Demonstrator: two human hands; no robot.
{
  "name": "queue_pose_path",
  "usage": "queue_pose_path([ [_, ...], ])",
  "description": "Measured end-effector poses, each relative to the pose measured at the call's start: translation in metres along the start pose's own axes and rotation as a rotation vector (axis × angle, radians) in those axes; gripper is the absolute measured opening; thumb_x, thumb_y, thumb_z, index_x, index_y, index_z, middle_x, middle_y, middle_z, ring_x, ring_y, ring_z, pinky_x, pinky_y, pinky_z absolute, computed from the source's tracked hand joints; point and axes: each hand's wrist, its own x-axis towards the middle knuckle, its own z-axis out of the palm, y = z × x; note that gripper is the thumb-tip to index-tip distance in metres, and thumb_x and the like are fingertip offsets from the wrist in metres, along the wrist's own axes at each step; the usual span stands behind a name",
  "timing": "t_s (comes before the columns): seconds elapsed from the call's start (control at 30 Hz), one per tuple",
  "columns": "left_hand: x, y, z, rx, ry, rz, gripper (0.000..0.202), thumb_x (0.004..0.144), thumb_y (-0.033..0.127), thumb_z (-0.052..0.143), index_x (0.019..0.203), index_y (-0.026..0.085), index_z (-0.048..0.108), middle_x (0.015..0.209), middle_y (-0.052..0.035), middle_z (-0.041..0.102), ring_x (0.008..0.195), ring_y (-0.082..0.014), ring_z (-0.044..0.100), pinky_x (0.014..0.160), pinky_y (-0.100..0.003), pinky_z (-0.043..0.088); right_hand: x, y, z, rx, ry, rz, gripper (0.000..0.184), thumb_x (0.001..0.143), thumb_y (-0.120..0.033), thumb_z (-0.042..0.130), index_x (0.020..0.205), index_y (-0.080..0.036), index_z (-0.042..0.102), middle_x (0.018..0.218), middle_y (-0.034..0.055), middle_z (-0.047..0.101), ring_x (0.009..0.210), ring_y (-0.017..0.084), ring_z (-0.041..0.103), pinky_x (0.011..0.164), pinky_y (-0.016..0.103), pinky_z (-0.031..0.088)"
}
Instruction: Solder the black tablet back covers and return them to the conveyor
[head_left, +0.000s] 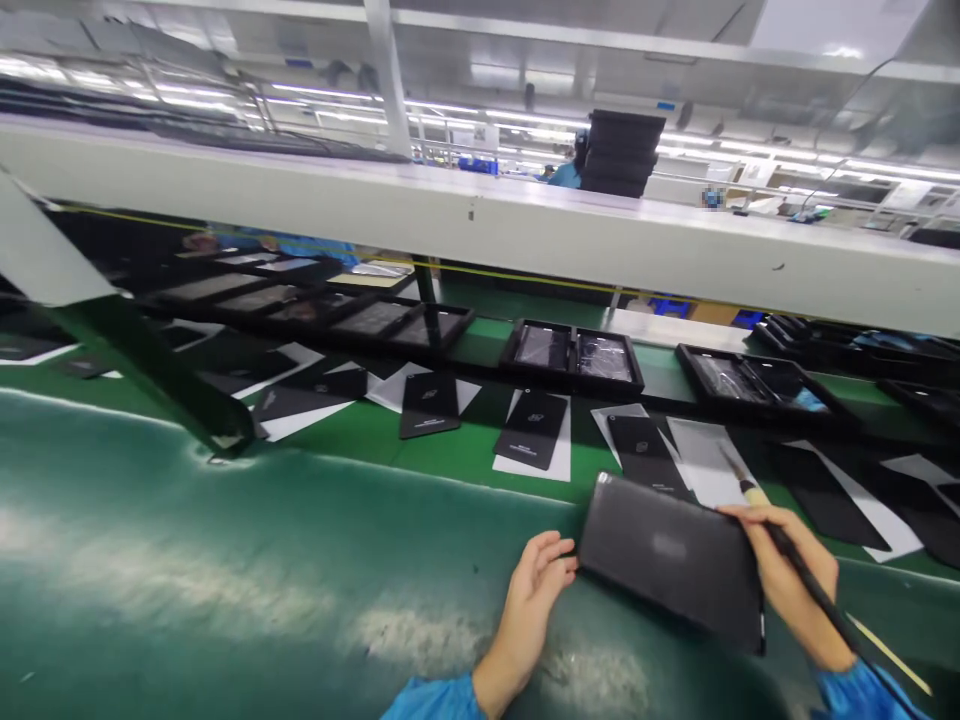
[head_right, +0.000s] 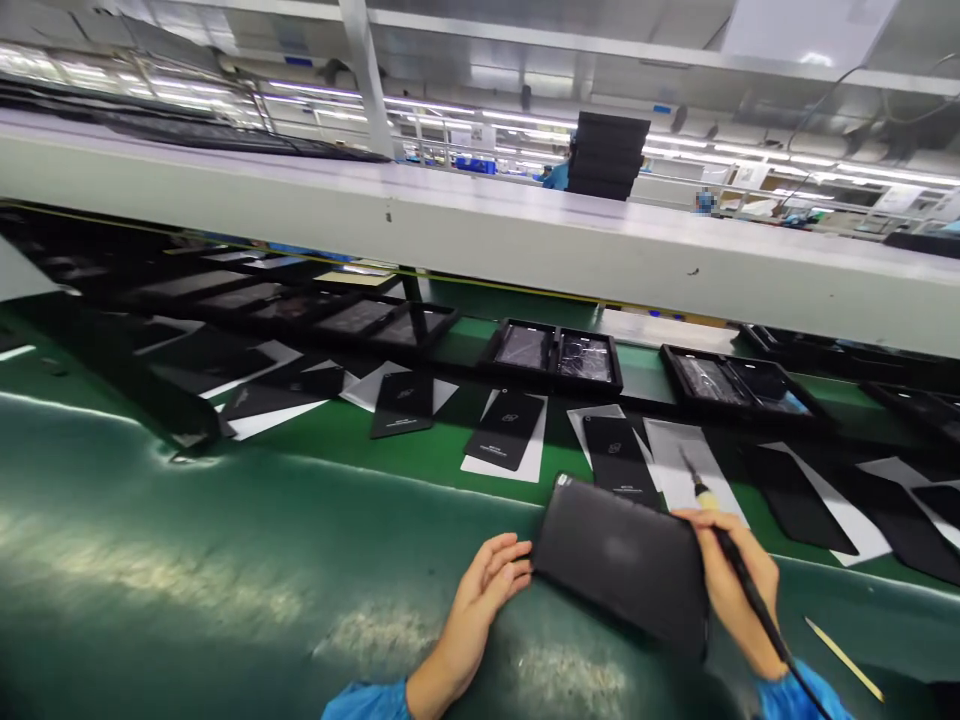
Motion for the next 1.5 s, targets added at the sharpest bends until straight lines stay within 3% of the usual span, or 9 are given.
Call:
queue_pose_path([
  [0.13, -0.005, 0.012, 0.004, -0.044, -0.095, -0.057, 0.049, 0.076, 0.047, 0.08, 0.113, 0.018, 0.066, 0.111, -0.0139, 0.075, 0.103, -0.0288, 0.07, 0.093, -0.04, 0.051, -0.042, -0.015, 0.02, 0.129, -0.226, 0.034, 0.019, 0.094, -0.04, 0.06, 0.091, -0.023, 0.068, 0.095, 0.0033, 0.078, 0.092, 0.022, 0.075, 0.086, 0.028, 0.059],
  [0.3, -0.012, 0.018, 0.012, -0.073, -0.123, -0.127, 0.04, 0.076, 0.038, 0.08, 0.106, 0.019, 0.062, 0.086, -0.0067, 0.077, 0.076, -0.0228, 0.073, 0.073, -0.032, 0.053, -0.049, -0.016, 0.02, 0.087, -0.174, -0.015, 0.023, 0.09, -0.038, 0.068, 0.104, -0.022, 0.074, 0.11, 0.0056, 0.075, 0.101, 0.025, 0.073, 0.101, 0.036, 0.054],
  [0.4, -0.016, 0.019, 0.016, -0.066, -0.146, -0.172, 0.046, 0.073, 0.034, 0.082, 0.11, 0.02, 0.058, 0.081, -0.0036, 0.076, 0.067, -0.02, 0.071, 0.065, -0.029, 0.052, -0.05, -0.03, 0.017, 0.217, -0.117, 0.11, 0.026, 0.095, -0.037, 0.061, 0.113, -0.021, 0.072, 0.1, 0.0065, 0.077, 0.082, 0.021, 0.075, 0.086, 0.035, 0.06],
  [0.5, -0.017, 0.02, 0.017, -0.064, -0.134, -0.197, 0.045, 0.071, 0.033, 0.083, 0.106, 0.021, 0.058, 0.083, -0.0027, 0.076, 0.068, -0.019, 0.071, 0.067, -0.028, 0.052, -0.059, -0.051, 0.023, 0.46, -0.115, 0.264, 0.03, 0.098, -0.035, 0.059, 0.124, -0.02, 0.062, 0.09, 0.0068, 0.077, 0.068, 0.019, 0.073, 0.071, 0.035, 0.062],
  [0.67, -0.015, 0.02, 0.016, -0.034, -0.114, -0.225, 0.037, 0.073, 0.038, 0.082, 0.093, 0.02, 0.055, 0.074, -0.0007, 0.074, 0.062, -0.0167, 0.069, 0.065, -0.027, 0.052, -0.083, -0.069, 0.038, 0.734, -0.15, 0.431, 0.023, 0.097, -0.03, 0.061, 0.118, -0.02, 0.06, 0.078, 0.006, 0.075, 0.054, 0.018, 0.068, 0.049, 0.03, 0.057],
  [0.77, -0.015, 0.019, 0.016, -0.021, -0.097, -0.23, 0.039, 0.07, 0.035, 0.084, 0.092, 0.02, 0.055, 0.071, 0.0009, 0.072, 0.057, -0.0152, 0.067, 0.062, -0.026, 0.052, -0.094, -0.072, 0.036, 0.647, -0.165, 0.332, 0.02, 0.096, -0.028, 0.062, 0.113, -0.019, 0.067, 0.074, 0.0052, 0.074, 0.053, 0.017, 0.067, 0.048, 0.028, 0.055],
  [0.9, -0.016, 0.02, 0.019, -0.011, -0.073, -0.23, 0.038, 0.07, 0.032, 0.082, 0.094, 0.02, 0.055, 0.07, 0.0015, 0.071, 0.057, -0.0142, 0.066, 0.06, -0.024, 0.052, -0.095, -0.082, 0.03, 0.443, -0.278, 0.025, 0.016, 0.09, -0.019, 0.068, 0.104, -0.02, 0.075, 0.082, 0.0066, 0.075, 0.076, 0.021, 0.073, 0.068, 0.032, 0.061],
  [1.0, -0.016, 0.021, 0.02, -0.014, -0.069, -0.225, 0.038, 0.071, 0.032, 0.082, 0.094, 0.02, 0.054, 0.07, 0.0014, 0.071, 0.058, -0.0142, 0.066, 0.059, -0.023, 0.051, -0.091, -0.092, 0.03, 0.415, -0.383, -0.081, 0.022, 0.087, -0.009, 0.067, 0.104, -0.021, 0.074, 0.093, 0.0085, 0.075, 0.085, 0.021, 0.073, 0.075, 0.033, 0.061],
  [1.5, -0.016, 0.018, 0.017, 0.019, -0.075, -0.206, 0.034, 0.075, 0.029, 0.079, 0.095, 0.02, 0.053, 0.072, 0.0012, 0.07, 0.06, -0.0137, 0.066, 0.058, -0.022, 0.048, -0.089, -0.098, 0.038, 0.376, -0.496, -0.113, 0.023, 0.089, -0.007, 0.062, 0.103, -0.02, 0.075, 0.096, 0.009, 0.074, 0.087, 0.019, 0.073, 0.077, 0.03, 0.062],
])
